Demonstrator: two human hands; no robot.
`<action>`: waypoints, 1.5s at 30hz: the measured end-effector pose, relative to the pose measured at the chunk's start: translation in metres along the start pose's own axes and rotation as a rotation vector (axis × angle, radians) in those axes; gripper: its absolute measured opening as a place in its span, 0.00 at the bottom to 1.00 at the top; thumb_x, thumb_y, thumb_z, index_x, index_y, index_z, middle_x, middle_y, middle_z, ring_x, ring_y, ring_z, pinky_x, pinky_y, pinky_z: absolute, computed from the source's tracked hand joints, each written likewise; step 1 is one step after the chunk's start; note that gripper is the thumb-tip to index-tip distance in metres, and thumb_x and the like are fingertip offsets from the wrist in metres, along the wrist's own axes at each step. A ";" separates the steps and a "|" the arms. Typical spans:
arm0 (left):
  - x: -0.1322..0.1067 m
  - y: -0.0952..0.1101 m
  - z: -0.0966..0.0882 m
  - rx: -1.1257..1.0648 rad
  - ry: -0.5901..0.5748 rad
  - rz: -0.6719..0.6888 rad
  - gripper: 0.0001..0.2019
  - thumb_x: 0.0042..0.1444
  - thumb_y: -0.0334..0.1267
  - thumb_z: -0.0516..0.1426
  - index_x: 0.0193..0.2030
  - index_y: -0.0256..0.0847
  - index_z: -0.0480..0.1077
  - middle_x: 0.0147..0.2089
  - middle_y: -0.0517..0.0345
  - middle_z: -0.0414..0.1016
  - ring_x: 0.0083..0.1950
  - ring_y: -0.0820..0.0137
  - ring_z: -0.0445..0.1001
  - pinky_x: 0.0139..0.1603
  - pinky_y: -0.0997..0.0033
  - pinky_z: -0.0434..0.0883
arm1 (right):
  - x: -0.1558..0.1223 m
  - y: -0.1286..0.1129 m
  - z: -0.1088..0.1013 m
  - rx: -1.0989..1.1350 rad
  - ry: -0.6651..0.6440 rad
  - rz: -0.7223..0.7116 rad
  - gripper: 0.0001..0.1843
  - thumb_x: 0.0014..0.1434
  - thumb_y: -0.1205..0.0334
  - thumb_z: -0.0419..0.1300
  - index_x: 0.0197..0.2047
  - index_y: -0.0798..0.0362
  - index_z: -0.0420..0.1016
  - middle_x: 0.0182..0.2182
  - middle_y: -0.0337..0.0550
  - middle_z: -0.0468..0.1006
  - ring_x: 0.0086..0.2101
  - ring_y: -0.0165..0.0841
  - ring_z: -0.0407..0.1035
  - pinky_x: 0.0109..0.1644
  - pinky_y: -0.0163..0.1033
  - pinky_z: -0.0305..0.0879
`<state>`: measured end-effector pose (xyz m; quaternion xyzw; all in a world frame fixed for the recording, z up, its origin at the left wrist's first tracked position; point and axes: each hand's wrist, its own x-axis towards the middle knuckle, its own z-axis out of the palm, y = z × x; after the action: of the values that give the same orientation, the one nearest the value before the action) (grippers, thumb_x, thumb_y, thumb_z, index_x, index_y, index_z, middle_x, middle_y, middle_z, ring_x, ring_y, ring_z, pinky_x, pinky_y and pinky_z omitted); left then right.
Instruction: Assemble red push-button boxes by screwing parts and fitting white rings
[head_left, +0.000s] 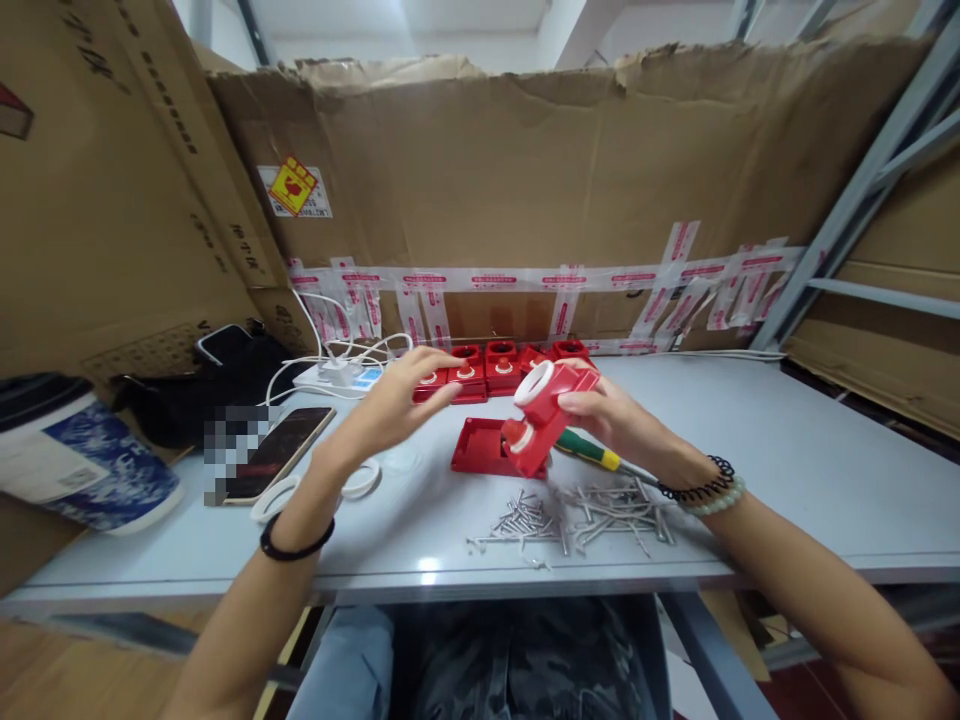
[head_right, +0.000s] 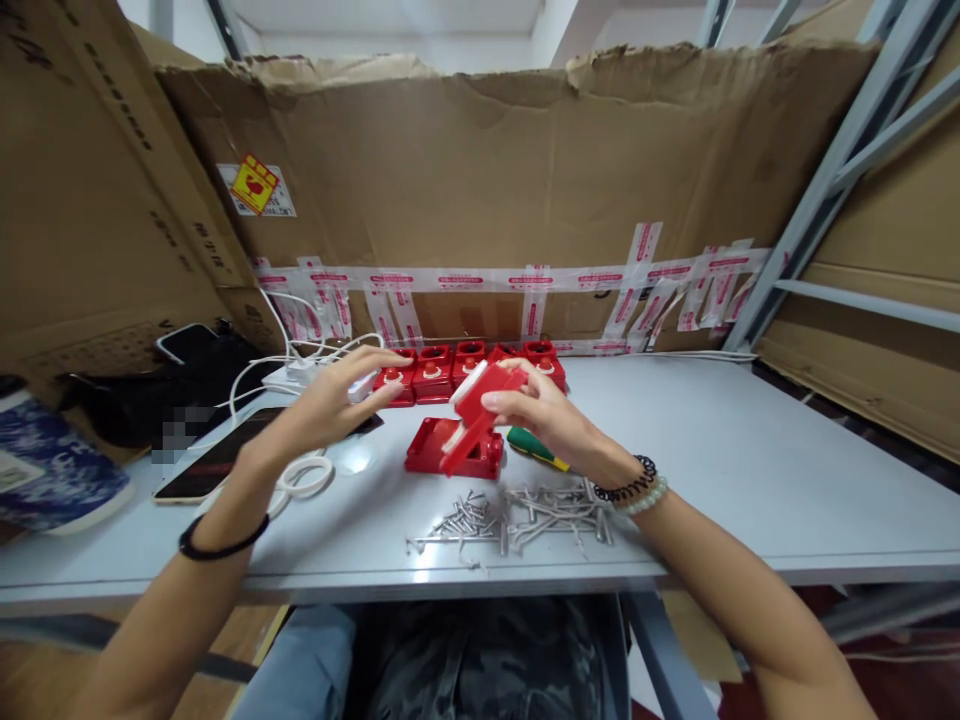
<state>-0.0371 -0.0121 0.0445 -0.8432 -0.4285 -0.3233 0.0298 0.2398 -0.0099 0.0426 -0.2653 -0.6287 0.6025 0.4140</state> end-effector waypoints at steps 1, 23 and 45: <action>-0.002 -0.017 -0.003 0.096 -0.054 -0.089 0.17 0.61 0.47 0.52 0.50 0.40 0.70 0.51 0.47 0.71 0.53 0.57 0.70 0.55 0.52 0.67 | 0.001 -0.002 -0.002 -0.029 0.051 -0.033 0.17 0.50 0.56 0.65 0.41 0.50 0.66 0.39 0.42 0.76 0.41 0.35 0.72 0.50 0.46 0.66; 0.011 0.003 0.032 -0.298 -0.048 0.041 0.18 0.57 0.45 0.58 0.51 0.39 0.69 0.50 0.49 0.73 0.51 0.64 0.72 0.53 0.61 0.68 | 0.013 -0.003 -0.029 -0.177 0.533 -0.322 0.24 0.44 0.54 0.68 0.43 0.49 0.68 0.37 0.41 0.76 0.38 0.33 0.71 0.46 0.43 0.69; 0.007 0.011 0.073 -0.508 -0.219 0.062 0.13 0.56 0.43 0.59 0.42 0.40 0.64 0.49 0.48 0.74 0.50 0.64 0.73 0.52 0.60 0.70 | 0.016 0.006 -0.029 -0.194 0.488 -0.310 0.25 0.47 0.52 0.67 0.45 0.49 0.64 0.40 0.43 0.76 0.39 0.34 0.73 0.44 0.44 0.71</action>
<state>0.0113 0.0097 -0.0067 -0.8662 -0.3084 -0.3263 -0.2194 0.2550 0.0197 0.0378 -0.3412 -0.5984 0.3879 0.6124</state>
